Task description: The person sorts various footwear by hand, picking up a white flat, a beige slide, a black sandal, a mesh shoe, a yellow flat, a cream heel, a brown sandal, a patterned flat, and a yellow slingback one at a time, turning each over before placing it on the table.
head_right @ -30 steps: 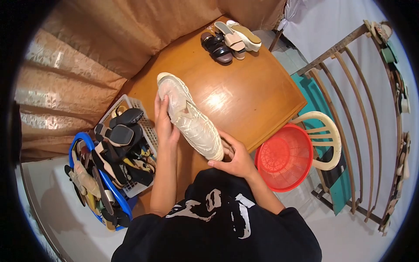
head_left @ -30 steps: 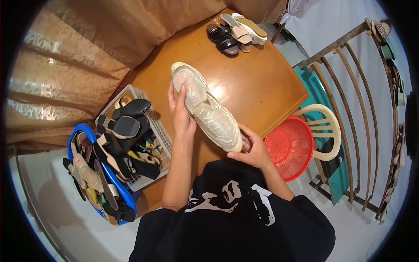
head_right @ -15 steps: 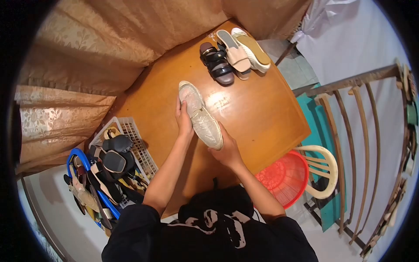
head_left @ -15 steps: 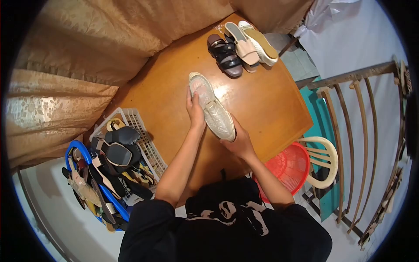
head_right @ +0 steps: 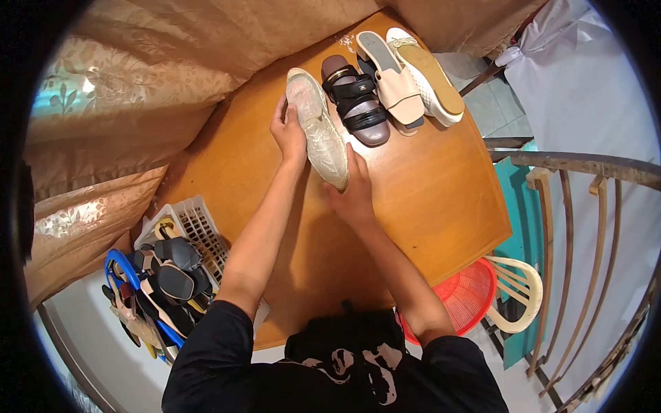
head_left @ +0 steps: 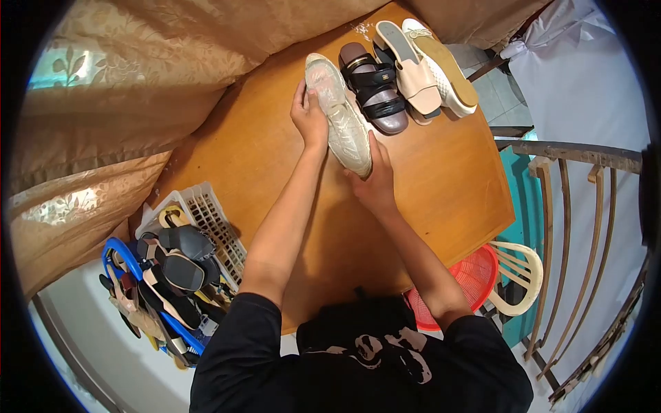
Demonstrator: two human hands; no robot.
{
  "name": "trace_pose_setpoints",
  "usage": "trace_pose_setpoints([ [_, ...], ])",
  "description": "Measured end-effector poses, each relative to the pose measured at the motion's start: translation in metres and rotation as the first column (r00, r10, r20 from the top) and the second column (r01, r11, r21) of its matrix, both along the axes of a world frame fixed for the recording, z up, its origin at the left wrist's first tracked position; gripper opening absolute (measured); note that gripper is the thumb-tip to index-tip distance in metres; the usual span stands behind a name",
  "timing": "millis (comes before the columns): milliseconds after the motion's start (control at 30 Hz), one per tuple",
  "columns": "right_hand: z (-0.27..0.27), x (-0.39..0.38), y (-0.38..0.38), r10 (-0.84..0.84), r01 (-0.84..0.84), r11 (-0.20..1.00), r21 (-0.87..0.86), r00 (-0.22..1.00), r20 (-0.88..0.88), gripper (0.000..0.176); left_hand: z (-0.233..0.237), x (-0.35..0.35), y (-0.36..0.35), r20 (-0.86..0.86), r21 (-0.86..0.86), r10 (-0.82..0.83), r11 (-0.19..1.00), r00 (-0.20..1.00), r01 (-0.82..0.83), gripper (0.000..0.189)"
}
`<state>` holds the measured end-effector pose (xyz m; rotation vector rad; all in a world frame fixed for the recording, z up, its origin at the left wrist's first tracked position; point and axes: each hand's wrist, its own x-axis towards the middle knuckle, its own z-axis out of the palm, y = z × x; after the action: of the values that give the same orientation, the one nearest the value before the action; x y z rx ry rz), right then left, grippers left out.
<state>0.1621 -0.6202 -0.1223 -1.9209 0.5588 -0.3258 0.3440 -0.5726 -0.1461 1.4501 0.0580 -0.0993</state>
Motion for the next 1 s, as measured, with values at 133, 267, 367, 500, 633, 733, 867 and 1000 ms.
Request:
trace_pose_setpoints([
  [133,0.001,0.013,-0.013,0.029,-0.027,0.999,0.035,0.999,-0.039,0.092,-0.012,0.015,-0.007,0.009,-0.045,0.062,0.997,0.998,-0.061,0.043],
  [267,-0.003,0.018,-0.015,0.005,-0.005,1.0,-0.024,1.0,0.026,0.088,-0.015,0.018,-0.01,0.021,0.037,0.056,0.998,0.998,-0.057,0.043],
  [367,-0.016,0.016,-0.015,0.002,0.003,0.998,-0.063,0.997,0.077,0.086,-0.021,0.019,-0.011,0.052,0.071,0.04,0.997,0.998,-0.043,0.043],
  [500,-0.023,0.015,-0.012,0.006,0.006,0.99,-0.142,0.997,0.081,0.083,-0.021,0.021,-0.012,0.045,0.044,0.032,0.998,0.998,-0.034,0.043],
  [633,-0.021,0.012,-0.012,0.01,-0.002,0.995,-0.096,0.996,0.087,0.081,-0.018,0.019,-0.012,0.049,0.112,0.021,0.993,0.999,-0.026,0.041],
  [733,-0.02,0.011,-0.012,0.019,-0.006,0.991,-0.137,0.995,0.094,0.08,-0.026,0.02,-0.012,0.12,0.142,0.04,0.988,0.992,-0.057,0.039],
  [867,-0.026,0.011,-0.017,0.048,-0.026,0.985,-0.172,0.991,0.128,0.082,-0.023,0.021,-0.008,0.12,0.16,-0.014,0.987,0.993,-0.005,0.041],
  [1000,-0.021,0.009,-0.017,0.057,-0.04,0.983,-0.178,0.994,0.096,0.085,-0.019,0.026,0.005,0.066,0.226,-0.1,0.971,0.993,0.083,0.046],
])
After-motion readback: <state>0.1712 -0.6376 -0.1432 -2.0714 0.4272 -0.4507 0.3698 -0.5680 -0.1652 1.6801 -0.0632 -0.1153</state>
